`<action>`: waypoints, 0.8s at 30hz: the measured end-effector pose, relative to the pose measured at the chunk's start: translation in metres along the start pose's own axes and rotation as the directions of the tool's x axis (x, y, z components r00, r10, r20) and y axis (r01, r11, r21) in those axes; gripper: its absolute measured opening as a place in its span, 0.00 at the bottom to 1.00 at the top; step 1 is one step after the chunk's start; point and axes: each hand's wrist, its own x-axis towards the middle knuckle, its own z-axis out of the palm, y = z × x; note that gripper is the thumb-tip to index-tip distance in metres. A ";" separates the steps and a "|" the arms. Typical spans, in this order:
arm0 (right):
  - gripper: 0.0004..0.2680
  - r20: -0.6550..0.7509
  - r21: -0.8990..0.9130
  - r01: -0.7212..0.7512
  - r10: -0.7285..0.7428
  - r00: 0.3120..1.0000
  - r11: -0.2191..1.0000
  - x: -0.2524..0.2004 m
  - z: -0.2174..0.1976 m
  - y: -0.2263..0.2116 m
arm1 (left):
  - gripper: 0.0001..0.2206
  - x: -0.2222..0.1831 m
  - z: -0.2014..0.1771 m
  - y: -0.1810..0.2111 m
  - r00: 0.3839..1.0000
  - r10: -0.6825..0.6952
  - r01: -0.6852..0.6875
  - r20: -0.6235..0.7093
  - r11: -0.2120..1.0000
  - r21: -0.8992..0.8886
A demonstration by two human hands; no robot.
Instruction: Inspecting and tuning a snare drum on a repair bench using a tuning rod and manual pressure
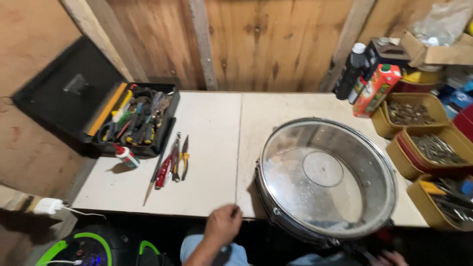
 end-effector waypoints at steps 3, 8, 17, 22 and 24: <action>0.18 0.241 0.123 -0.571 0.534 0.810 0.812 0.004 0.019 -0.016 | 0.09 -0.032 0.015 0.015 0.992 0.126 -0.124 0.008 0.988 -0.087; 0.19 0.395 0.659 -0.564 0.409 0.823 0.498 -0.074 0.093 -0.273 | 0.13 -0.029 -0.008 0.036 0.985 0.170 -0.170 -0.005 0.978 -0.123; 0.28 0.276 0.735 -0.504 0.479 0.833 0.453 -0.092 0.092 -0.363 | 0.36 0.012 -0.073 0.133 0.717 0.664 -0.680 -0.214 0.733 -0.005; 0.24 0.070 0.739 -0.190 0.207 0.976 0.647 -0.044 0.049 -0.352 | 0.41 0.016 -0.057 0.153 0.685 0.713 -0.717 -0.150 0.696 0.036; 0.26 0.073 0.741 -0.125 0.107 0.992 0.659 -0.026 0.041 -0.383 | 0.39 0.009 -0.055 0.163 0.684 0.705 -0.714 -0.189 0.700 0.026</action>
